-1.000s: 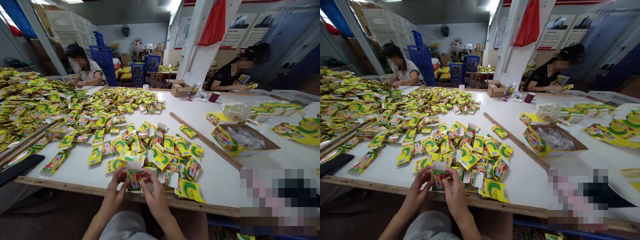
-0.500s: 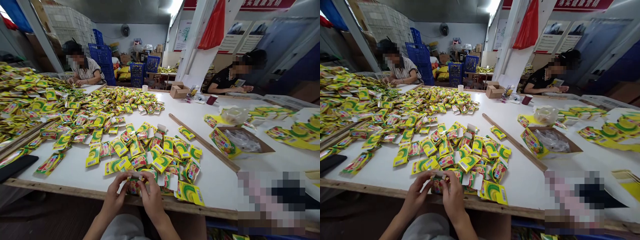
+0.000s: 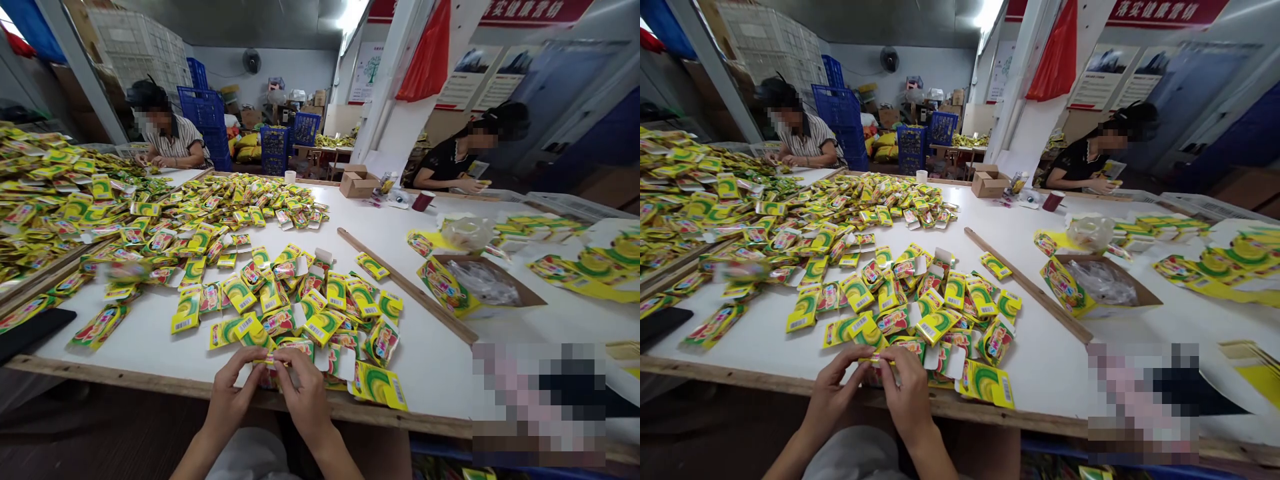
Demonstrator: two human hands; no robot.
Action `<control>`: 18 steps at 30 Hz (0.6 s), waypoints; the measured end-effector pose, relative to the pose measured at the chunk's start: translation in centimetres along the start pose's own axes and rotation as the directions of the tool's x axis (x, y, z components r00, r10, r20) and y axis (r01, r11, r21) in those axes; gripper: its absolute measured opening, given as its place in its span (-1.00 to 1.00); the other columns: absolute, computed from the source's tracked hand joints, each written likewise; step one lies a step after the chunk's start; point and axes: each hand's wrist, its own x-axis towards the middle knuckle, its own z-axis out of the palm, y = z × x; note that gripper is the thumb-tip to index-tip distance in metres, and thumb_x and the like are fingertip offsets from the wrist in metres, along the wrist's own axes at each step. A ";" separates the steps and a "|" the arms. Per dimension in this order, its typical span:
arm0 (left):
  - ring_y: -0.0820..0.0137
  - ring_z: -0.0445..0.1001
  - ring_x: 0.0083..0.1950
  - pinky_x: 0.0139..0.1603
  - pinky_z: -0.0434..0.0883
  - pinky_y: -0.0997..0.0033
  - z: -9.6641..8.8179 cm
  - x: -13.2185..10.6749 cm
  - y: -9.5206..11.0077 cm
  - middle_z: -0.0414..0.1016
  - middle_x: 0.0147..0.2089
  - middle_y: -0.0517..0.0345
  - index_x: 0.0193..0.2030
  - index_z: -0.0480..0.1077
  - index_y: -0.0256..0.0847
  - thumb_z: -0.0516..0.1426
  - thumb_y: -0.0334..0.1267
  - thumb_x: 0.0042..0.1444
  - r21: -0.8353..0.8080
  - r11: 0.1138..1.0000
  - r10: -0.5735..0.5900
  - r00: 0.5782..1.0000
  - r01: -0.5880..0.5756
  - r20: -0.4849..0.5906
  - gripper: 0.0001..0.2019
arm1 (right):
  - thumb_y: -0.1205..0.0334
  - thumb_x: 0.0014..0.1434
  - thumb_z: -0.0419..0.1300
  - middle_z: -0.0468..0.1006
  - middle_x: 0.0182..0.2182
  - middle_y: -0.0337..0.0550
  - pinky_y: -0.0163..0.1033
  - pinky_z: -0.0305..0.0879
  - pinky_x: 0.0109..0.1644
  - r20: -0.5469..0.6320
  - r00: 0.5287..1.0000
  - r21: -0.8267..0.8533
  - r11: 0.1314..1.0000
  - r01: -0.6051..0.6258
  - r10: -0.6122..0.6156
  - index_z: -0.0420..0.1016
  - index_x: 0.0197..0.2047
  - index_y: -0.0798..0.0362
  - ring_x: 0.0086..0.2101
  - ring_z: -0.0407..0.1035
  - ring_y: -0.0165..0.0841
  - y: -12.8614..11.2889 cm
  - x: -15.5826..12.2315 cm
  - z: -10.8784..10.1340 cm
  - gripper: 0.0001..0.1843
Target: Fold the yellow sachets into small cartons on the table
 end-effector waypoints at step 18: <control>0.22 0.54 -0.07 -0.06 0.49 0.28 -0.9 0.4 -1.9 0.59 -0.14 0.06 -0.13 0.56 -0.07 0.19 -0.28 0.15 -0.083 0.996 0.042 0.997 -0.037 0.057 -0.83 | 0.33 0.29 0.08 0.56 -0.23 -0.12 -0.16 0.39 -0.06 0.025 0.996 -0.020 0.996 0.091 -0.090 0.46 -0.14 -0.04 -0.16 0.45 -0.27 0.4 -0.1 -0.3 -0.83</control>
